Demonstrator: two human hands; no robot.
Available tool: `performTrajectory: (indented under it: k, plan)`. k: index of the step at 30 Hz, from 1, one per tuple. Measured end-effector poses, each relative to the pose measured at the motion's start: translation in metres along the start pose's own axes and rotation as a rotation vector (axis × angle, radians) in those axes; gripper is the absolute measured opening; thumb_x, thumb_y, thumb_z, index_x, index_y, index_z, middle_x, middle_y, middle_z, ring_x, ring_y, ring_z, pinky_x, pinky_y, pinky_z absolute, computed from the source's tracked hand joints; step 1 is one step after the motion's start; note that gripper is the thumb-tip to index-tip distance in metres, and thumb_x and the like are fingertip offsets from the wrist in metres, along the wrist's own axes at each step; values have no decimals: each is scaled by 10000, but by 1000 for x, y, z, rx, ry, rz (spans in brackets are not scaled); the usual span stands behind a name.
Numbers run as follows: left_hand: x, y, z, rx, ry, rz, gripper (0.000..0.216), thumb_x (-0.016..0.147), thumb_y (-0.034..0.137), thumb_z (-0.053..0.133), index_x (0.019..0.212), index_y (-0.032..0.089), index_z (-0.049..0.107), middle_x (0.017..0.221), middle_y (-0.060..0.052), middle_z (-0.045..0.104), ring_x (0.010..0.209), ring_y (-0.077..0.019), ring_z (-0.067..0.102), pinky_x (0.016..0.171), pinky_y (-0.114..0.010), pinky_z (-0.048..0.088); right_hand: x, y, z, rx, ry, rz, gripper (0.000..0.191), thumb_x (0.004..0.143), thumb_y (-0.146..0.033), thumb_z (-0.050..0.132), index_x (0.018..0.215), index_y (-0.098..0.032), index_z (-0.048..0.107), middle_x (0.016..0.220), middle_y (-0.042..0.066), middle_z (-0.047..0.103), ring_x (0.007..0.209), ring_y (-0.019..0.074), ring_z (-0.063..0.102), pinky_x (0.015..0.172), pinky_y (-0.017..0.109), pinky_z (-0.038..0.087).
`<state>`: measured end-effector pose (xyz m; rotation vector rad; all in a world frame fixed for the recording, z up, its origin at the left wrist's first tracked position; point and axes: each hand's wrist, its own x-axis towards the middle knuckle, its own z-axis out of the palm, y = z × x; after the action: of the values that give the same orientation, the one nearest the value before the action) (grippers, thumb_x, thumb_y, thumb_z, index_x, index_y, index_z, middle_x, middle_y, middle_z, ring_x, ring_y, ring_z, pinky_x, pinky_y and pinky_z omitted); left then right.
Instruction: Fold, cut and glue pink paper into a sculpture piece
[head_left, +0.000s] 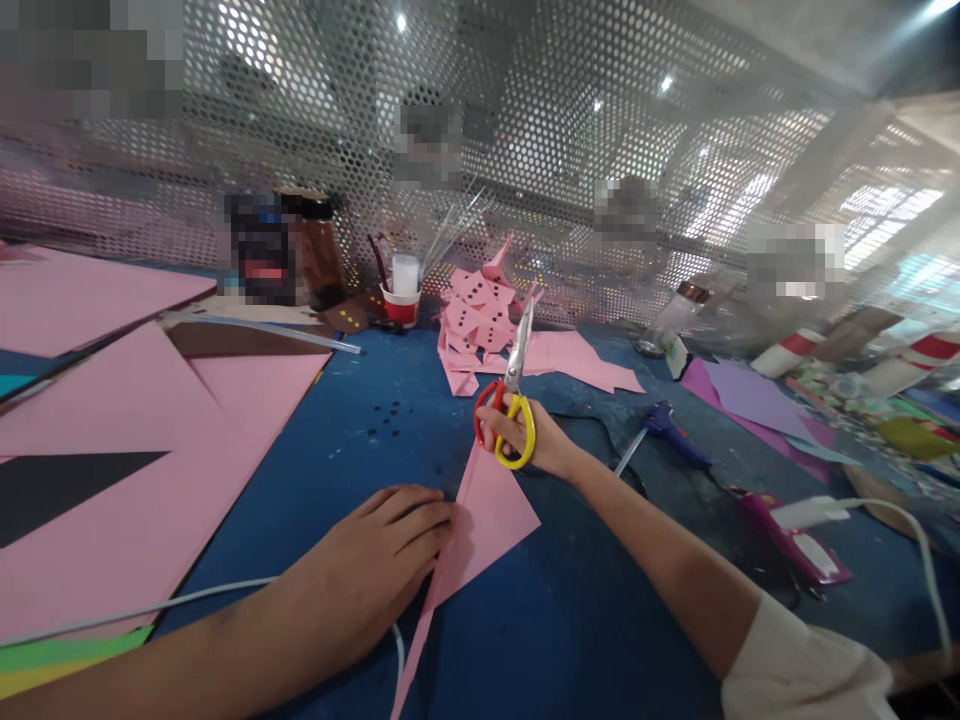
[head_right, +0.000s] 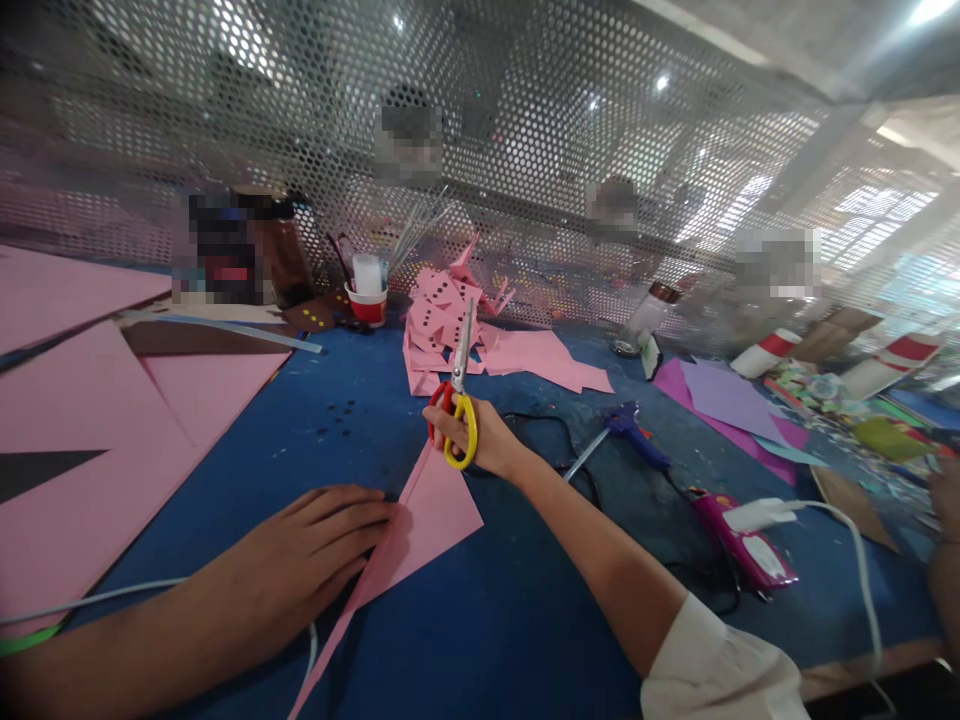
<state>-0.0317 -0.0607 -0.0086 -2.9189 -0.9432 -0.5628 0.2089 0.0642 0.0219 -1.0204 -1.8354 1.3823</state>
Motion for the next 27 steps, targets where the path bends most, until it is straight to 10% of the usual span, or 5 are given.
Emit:
performTrajectory:
  k: [27]
  plan:
    - [-7, 18, -2, 30, 17, -3, 114, 954, 184, 629, 1038, 210, 702, 1098, -43, 716, 1107, -234, 571, 948, -376, 411, -41, -21, 42, 160, -365, 187, 410, 883, -567, 735, 808, -182, 619, 690, -15, 639, 520, 85, 533, 460, 187, 396]
